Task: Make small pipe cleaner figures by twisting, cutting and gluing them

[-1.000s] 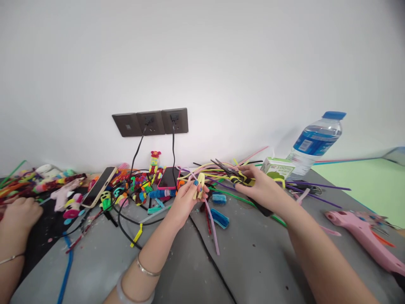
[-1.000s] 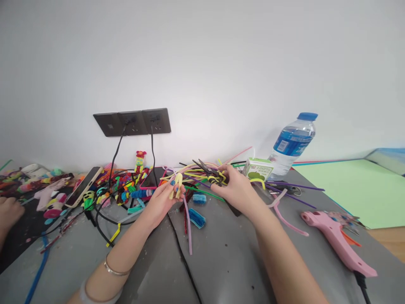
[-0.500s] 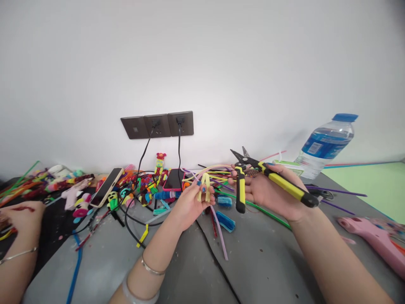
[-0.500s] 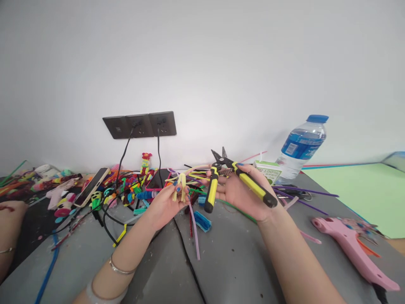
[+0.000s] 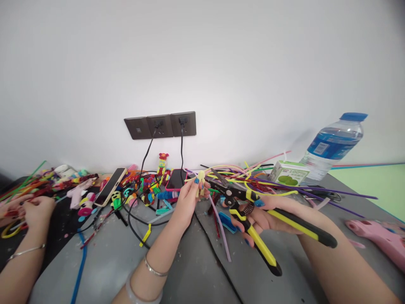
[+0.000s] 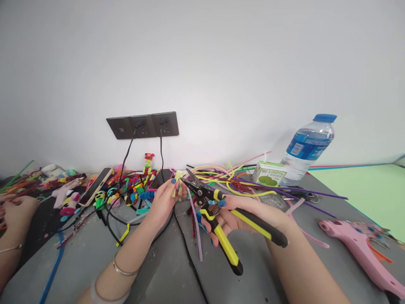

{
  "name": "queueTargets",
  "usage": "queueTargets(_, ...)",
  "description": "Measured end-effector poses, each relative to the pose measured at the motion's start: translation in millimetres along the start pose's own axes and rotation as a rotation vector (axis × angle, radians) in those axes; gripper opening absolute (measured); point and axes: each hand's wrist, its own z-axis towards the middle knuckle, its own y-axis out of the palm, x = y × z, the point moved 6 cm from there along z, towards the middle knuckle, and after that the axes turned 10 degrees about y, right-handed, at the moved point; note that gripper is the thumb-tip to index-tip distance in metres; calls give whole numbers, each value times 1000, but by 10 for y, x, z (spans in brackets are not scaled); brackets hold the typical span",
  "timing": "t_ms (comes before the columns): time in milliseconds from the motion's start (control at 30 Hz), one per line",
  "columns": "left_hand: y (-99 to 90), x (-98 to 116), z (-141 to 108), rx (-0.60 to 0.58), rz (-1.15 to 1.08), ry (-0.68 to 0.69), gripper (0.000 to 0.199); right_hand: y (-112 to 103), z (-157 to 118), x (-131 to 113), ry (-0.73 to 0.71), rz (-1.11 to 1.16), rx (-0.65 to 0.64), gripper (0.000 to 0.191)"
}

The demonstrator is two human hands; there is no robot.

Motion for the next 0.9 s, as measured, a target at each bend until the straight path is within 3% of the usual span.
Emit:
queueTargets(167, 33, 45, -2, -75, 149, 79, 39, 10, 50, 49, 6, -5, -37, 34)
queueTargets(400, 53, 207, -29, -152, 534, 268, 33, 48, 106, 24, -18, -43, 2, 30)
queueTargets(600, 98, 239, -37, -249, 717, 407, 30, 31, 132, -6, -32, -45, 165, 41)
queueTargets(900, 50, 320, -14, -211, 918, 537, 26, 47, 209, 5, -37, -161, 320, 30)
